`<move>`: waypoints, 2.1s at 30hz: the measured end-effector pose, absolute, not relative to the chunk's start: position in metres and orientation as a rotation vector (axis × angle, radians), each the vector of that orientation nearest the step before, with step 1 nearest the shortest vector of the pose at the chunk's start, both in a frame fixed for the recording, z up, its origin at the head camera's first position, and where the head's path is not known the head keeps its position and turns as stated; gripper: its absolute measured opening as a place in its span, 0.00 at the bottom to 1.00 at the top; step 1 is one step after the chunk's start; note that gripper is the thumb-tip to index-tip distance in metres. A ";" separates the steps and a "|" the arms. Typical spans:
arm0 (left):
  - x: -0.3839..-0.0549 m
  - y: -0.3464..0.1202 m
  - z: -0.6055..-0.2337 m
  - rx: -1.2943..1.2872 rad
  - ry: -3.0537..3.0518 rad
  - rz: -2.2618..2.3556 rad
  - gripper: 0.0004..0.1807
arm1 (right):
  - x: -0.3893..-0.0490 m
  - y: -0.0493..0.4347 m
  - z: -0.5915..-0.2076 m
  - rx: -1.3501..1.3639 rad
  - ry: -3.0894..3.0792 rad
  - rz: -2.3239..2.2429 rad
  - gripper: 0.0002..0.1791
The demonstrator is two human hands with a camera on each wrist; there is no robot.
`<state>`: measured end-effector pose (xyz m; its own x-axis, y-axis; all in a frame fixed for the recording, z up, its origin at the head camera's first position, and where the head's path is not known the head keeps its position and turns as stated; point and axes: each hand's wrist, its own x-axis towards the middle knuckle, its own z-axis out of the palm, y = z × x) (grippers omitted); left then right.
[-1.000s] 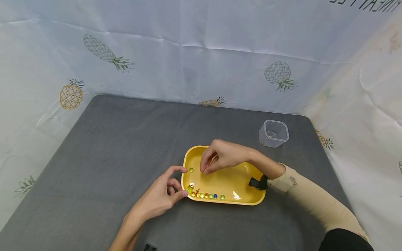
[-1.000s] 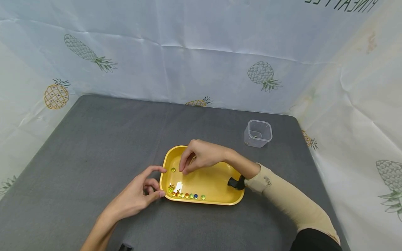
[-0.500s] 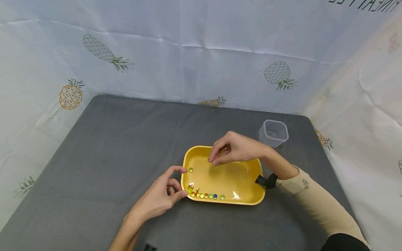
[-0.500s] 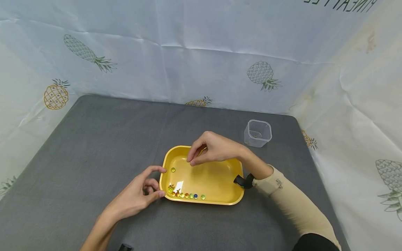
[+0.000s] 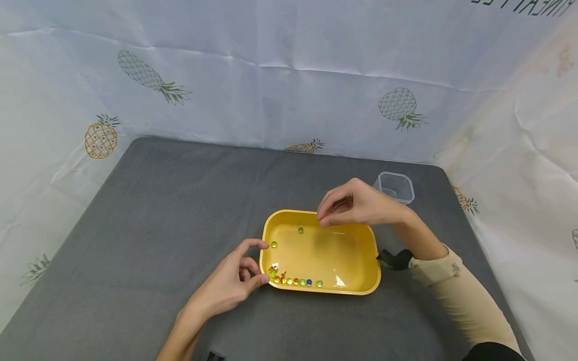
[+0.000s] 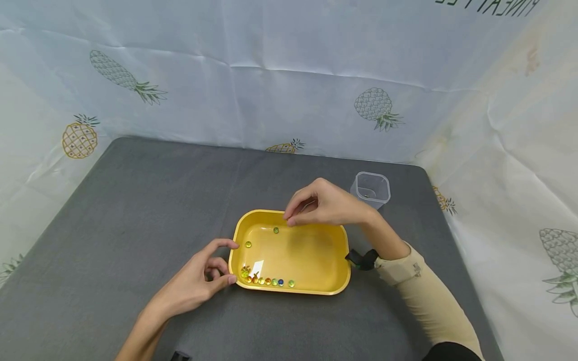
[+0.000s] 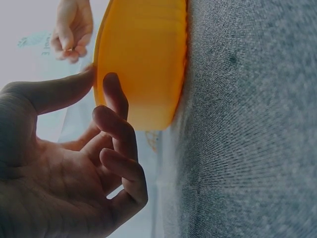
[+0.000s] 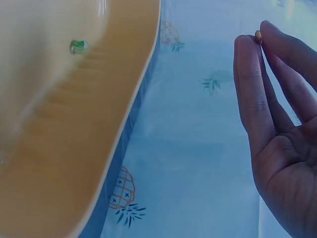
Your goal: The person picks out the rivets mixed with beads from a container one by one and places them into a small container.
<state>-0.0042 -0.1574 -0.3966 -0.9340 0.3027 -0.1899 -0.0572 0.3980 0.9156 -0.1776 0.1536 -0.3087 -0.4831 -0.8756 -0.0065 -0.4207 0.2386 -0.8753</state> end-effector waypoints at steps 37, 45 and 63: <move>-0.003 -0.157 -0.397 0.220 2.339 1.556 0.32 | -0.188 0.252 -0.303 -1.112 2.430 -1.301 0.13; -0.003 -0.157 -0.397 0.222 2.341 1.553 0.32 | -0.191 0.270 -0.307 -0.954 2.569 -1.305 0.11; -0.003 -0.156 -0.396 0.221 2.350 1.544 0.31 | -0.213 0.299 -0.324 -0.590 2.789 -1.198 0.09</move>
<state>-0.0027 -0.1561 -0.3960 -0.9369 0.2999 -0.1797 -0.0459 0.4041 0.9136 -0.2128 0.2987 -0.3239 -0.9260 -0.3633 0.1031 -0.3248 0.6270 -0.7081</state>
